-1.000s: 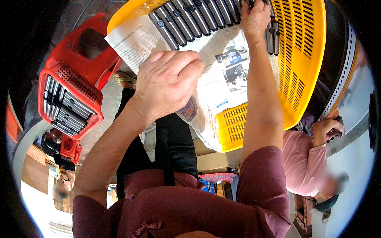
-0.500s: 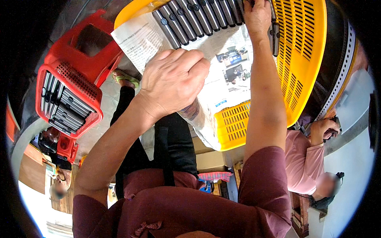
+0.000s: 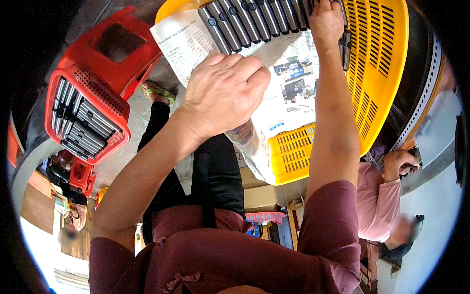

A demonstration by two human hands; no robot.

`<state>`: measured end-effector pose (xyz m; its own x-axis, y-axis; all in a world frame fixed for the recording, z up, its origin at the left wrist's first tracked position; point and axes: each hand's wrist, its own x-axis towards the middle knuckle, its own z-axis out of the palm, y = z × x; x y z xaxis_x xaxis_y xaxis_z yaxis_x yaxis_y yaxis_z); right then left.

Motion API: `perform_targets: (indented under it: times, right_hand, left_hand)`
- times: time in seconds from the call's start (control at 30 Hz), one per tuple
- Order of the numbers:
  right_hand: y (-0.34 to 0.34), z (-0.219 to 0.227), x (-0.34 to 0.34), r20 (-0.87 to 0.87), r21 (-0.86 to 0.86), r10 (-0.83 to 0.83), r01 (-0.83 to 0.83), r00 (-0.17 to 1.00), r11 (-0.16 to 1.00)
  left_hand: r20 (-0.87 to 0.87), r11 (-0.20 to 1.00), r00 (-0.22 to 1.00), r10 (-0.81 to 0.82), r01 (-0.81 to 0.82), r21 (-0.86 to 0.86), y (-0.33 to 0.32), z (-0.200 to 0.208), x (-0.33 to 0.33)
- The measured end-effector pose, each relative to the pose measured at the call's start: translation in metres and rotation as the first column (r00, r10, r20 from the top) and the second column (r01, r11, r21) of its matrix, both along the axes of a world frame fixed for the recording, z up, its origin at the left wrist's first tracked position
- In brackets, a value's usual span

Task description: The person transfers cylindrical metal parts from a red basket to a yellow basket lined with newspaper. They pick up the parts one by one or in small groups and place them in a row inside the yellow basket.

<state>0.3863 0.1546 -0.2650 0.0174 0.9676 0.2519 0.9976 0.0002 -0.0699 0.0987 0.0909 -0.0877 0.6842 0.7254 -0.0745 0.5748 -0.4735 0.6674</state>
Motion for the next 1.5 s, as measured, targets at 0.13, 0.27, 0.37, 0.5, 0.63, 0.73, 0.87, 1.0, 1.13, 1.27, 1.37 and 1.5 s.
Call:
perform_targets:
  times: [0.13,0.27,0.37,0.5,0.63,0.73,0.87,1.0,1.13,1.27,1.37,1.5]
  right_hand:
    - [0.005,0.015,-0.006,0.037,-0.103,-0.077,0.081,0.996,0.991]
    - [-0.016,0.039,-0.013,-0.206,-0.086,-0.279,0.266,0.938,0.96]
    - [-0.044,0.067,-0.035,-0.43,-0.061,-0.242,0.239,0.87,0.969]
    - [-0.101,0.112,-0.077,-0.391,-0.155,-0.334,0.296,0.858,0.943]
    - [-0.108,0.165,-0.157,-0.688,0.06,-0.178,0.299,0.704,0.952]
    - [-0.104,0.226,-0.252,-0.611,0.162,0.056,0.056,0.79,0.985]
    - [-0.119,0.249,-0.365,-0.594,0.101,0.359,-0.377,0.72,0.921]
    - [-0.142,0.214,-0.482,-0.82,-0.09,0.345,-0.699,0.457,0.71]
    - [-0.13,0.176,-0.561,-0.772,-0.036,0.477,-0.778,0.42,0.628]
    - [-0.099,0.149,-0.617,-0.675,0.018,0.571,-0.764,0.467,0.645]
    - [-0.088,0.133,-0.632,-0.531,-0.183,0.554,-0.725,0.641,0.664]
    - [-0.123,0.139,-0.638,-0.58,-0.132,0.413,-0.581,0.703,0.803]
  left_hand:
    - [-0.005,1.0,1.0,-0.013,0.013,0.002,-0.002,0.001,0.0]
    - [0.064,0.996,0.995,-0.076,0.078,-0.034,-0.002,0.01,-0.008]
    - [0.206,0.999,0.978,-0.033,0.034,0.001,-0.009,0.029,-0.026]
    - [0.309,0.994,0.95,0.035,-0.001,-0.109,-0.035,0.056,-0.075]
    - [0.294,0.982,0.946,0.138,-0.092,-0.168,-0.078,0.06,-0.148]
    - [0.228,0.951,0.945,0.235,-0.175,-0.255,-0.116,0.056,-0.195]
    - [0.156,0.929,0.937,0.312,-0.266,-0.258,-0.153,0.058,-0.254]
    - [0.057,0.879,0.912,0.405,-0.372,-0.298,-0.183,0.055,-0.314]
    - [-0.013,0.813,0.857,0.515,-0.493,-0.31,-0.208,0.049,-0.388]
    - [-0.16,0.613,0.713,0.682,-0.677,-0.407,-0.224,0.045,-0.435]
    - [-0.028,0.632,0.662,0.749,-0.726,-0.271,-0.225,0.031,-0.455]
    - [0.003,0.504,0.507,0.862,-0.858,-0.099,-0.208,0.023,-0.485]
